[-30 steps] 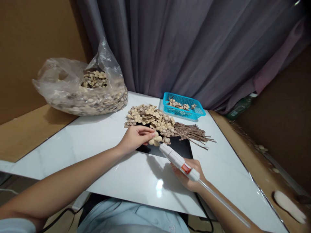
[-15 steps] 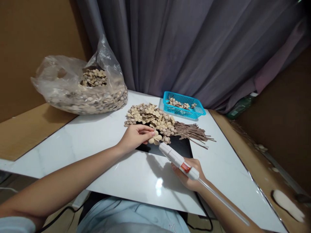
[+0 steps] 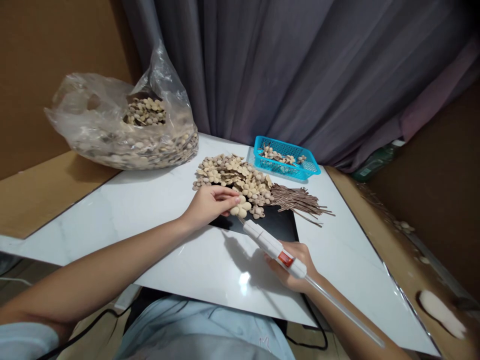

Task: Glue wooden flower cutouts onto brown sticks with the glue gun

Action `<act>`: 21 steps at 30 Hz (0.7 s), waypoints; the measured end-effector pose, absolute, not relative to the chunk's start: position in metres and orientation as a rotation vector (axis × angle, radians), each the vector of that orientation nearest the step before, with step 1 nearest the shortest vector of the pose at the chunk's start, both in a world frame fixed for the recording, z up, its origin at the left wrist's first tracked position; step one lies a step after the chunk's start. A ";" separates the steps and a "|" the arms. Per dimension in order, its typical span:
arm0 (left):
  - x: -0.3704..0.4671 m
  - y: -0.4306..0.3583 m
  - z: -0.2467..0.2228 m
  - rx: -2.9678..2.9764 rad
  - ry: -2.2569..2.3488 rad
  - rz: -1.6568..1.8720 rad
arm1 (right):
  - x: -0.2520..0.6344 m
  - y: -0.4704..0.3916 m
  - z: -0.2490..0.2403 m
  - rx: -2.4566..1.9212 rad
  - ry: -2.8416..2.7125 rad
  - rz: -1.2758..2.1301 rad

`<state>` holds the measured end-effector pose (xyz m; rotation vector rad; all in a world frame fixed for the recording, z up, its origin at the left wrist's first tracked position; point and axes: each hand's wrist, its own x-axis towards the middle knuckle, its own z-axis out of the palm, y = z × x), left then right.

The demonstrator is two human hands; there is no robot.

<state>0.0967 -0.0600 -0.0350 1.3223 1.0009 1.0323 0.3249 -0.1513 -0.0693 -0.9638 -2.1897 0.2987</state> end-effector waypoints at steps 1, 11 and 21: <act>0.097 -0.060 -0.035 1.321 0.999 1.033 | 0.325 -0.151 -0.070 -0.974 -2.190 0.288; 0.097 -0.059 -0.038 1.326 0.982 1.021 | 0.325 -0.152 -0.069 -1.048 -2.131 0.285; 0.098 -0.059 -0.039 1.341 0.981 1.009 | 0.323 -0.153 -0.064 -1.048 -2.100 0.246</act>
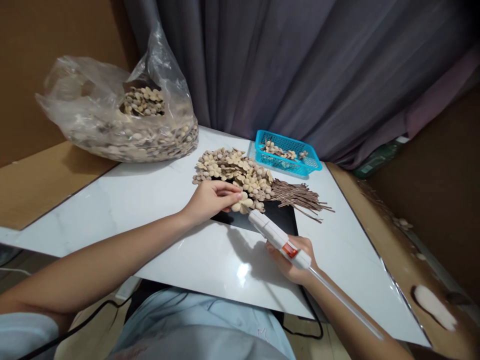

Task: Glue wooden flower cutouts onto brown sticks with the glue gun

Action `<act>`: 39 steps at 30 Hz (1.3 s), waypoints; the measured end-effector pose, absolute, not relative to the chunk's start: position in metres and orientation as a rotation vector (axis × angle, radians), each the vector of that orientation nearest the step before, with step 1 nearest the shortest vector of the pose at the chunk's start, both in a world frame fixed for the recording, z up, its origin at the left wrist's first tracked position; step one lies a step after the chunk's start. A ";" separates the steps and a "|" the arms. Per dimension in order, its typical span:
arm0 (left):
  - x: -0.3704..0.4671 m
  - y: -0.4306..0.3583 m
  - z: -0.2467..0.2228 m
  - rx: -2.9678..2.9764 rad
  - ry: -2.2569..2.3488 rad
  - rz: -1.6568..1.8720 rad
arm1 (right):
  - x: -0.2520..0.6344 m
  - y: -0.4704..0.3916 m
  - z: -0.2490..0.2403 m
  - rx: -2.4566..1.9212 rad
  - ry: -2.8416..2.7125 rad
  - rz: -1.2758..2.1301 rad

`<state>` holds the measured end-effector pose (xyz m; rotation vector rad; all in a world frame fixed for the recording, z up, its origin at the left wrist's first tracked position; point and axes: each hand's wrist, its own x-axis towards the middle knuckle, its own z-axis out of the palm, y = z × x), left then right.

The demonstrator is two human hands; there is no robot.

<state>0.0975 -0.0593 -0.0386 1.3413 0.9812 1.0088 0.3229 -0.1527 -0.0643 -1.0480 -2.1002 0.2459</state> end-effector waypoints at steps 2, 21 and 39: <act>0.097 -0.059 -0.039 1.346 0.970 1.007 | 0.323 -0.152 -0.065 -1.043 -2.095 0.240; 0.093 -0.056 -0.032 1.355 1.033 1.111 | 0.325 -0.155 -0.065 -1.104 -2.146 0.247; 0.095 -0.058 -0.034 1.405 1.016 1.050 | 0.326 -0.154 -0.070 -1.131 -2.102 0.218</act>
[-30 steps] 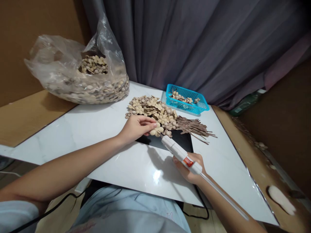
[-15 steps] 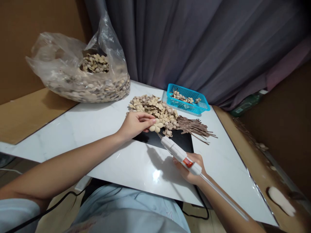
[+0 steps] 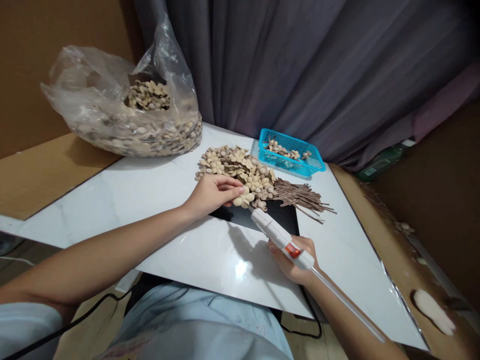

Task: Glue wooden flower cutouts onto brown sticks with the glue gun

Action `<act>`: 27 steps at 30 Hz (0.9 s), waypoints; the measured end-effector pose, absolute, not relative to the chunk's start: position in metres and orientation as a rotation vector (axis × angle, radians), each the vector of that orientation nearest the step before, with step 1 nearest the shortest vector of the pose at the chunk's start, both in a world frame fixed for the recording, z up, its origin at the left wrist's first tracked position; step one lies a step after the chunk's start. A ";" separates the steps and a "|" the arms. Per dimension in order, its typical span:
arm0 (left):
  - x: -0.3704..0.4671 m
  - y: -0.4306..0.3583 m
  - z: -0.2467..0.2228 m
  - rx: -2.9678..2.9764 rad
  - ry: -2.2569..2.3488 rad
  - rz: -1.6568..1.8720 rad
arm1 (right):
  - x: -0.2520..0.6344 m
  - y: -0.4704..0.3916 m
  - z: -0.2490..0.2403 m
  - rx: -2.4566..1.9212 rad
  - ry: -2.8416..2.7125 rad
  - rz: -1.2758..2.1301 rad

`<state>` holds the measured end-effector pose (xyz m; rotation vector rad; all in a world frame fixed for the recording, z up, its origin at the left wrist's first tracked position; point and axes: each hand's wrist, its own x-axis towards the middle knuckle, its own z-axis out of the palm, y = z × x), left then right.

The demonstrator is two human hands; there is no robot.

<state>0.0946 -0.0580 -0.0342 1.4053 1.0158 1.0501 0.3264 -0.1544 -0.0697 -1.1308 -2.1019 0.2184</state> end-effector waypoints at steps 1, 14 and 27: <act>0.095 -0.058 -0.034 1.407 1.015 1.042 | 0.326 -0.154 -0.070 -1.132 -2.097 0.229; 0.096 -0.057 -0.037 1.382 0.970 1.010 | 0.326 -0.154 -0.070 -1.146 -2.081 0.252; 0.094 -0.055 -0.036 1.386 1.017 1.110 | 0.326 -0.154 -0.070 -1.160 -2.090 0.238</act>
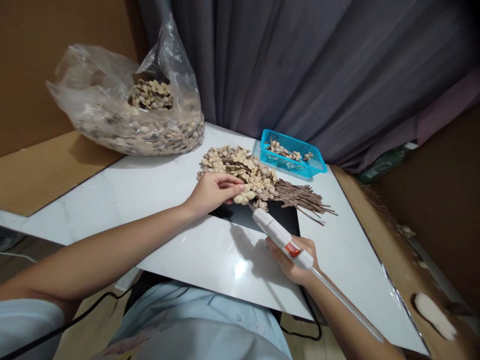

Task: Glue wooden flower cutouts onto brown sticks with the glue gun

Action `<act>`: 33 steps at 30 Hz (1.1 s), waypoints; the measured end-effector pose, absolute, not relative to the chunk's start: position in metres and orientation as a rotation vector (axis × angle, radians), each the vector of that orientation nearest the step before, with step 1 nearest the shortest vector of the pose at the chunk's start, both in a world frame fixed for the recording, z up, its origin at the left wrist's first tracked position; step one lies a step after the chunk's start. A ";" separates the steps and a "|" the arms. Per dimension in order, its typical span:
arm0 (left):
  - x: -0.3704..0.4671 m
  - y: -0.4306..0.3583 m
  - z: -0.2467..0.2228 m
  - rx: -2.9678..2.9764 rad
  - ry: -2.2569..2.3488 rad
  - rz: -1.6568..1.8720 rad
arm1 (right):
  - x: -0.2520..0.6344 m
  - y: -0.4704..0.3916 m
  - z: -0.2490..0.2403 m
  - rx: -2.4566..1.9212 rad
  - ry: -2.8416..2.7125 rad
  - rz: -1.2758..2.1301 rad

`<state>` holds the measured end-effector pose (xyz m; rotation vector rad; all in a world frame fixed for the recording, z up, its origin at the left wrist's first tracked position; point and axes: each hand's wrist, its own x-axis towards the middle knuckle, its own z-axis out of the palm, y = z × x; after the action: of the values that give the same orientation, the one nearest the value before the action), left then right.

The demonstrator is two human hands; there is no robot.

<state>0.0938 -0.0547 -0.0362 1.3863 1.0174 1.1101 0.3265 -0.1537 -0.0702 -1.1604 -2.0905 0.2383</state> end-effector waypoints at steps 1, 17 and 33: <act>0.093 -0.054 -0.036 1.379 1.015 1.127 | 0.327 -0.153 -0.070 -1.150 -2.099 0.249; 0.088 -0.051 -0.031 1.350 0.919 1.263 | 0.332 -0.136 -0.071 -1.546 -1.844 1.015; 0.093 -0.058 -0.035 1.247 0.936 1.118 | 0.344 -0.109 -0.038 -1.995 -2.252 0.566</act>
<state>0.0927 -0.0583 -0.0354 1.2470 0.9363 1.1175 0.3442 -0.1087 -0.0382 -1.9947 -2.2518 0.5657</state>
